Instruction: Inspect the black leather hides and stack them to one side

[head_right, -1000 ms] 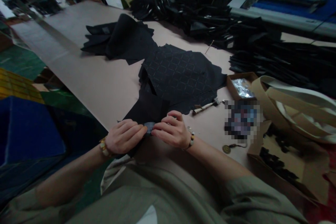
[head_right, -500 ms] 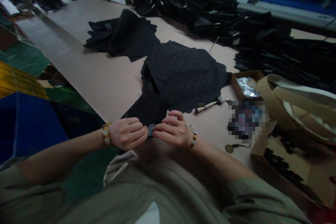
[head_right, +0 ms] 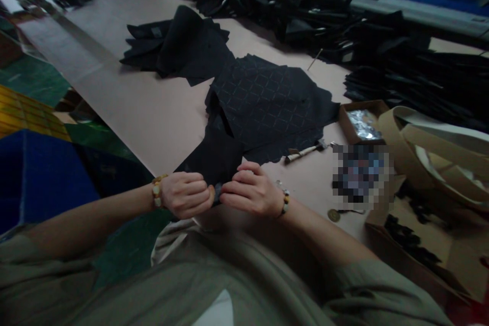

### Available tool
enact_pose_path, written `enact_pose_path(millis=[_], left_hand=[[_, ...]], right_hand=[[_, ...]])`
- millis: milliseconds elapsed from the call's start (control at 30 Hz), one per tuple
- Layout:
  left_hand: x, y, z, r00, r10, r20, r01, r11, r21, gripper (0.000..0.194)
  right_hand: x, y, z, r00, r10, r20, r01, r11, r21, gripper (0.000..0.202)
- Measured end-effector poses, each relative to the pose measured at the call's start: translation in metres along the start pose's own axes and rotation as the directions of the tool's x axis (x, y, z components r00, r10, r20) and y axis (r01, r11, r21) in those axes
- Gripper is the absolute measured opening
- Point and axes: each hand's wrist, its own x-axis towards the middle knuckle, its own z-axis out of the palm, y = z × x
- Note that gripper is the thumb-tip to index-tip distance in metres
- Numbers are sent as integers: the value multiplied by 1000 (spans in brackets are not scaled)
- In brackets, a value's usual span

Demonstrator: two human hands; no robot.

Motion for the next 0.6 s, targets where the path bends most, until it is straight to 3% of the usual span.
enact_pose_path(millis=[133, 300, 600], left_hand=[[-9, 8, 2, 986, -162, -28, 163, 985, 59, 11], [-12, 20, 8, 901, -431, -37, 420, 892, -164, 16], [-3, 23, 6, 808, -577, 119, 584, 757, -292, 12]], right_hand=[[-2, 0, 5, 999, 22, -24, -23, 1000, -21, 16], [-4, 1, 8, 999, 32, -43, -33, 999, -13, 15], [-5, 5, 5, 996, -25, -84, 21, 998, -54, 15]])
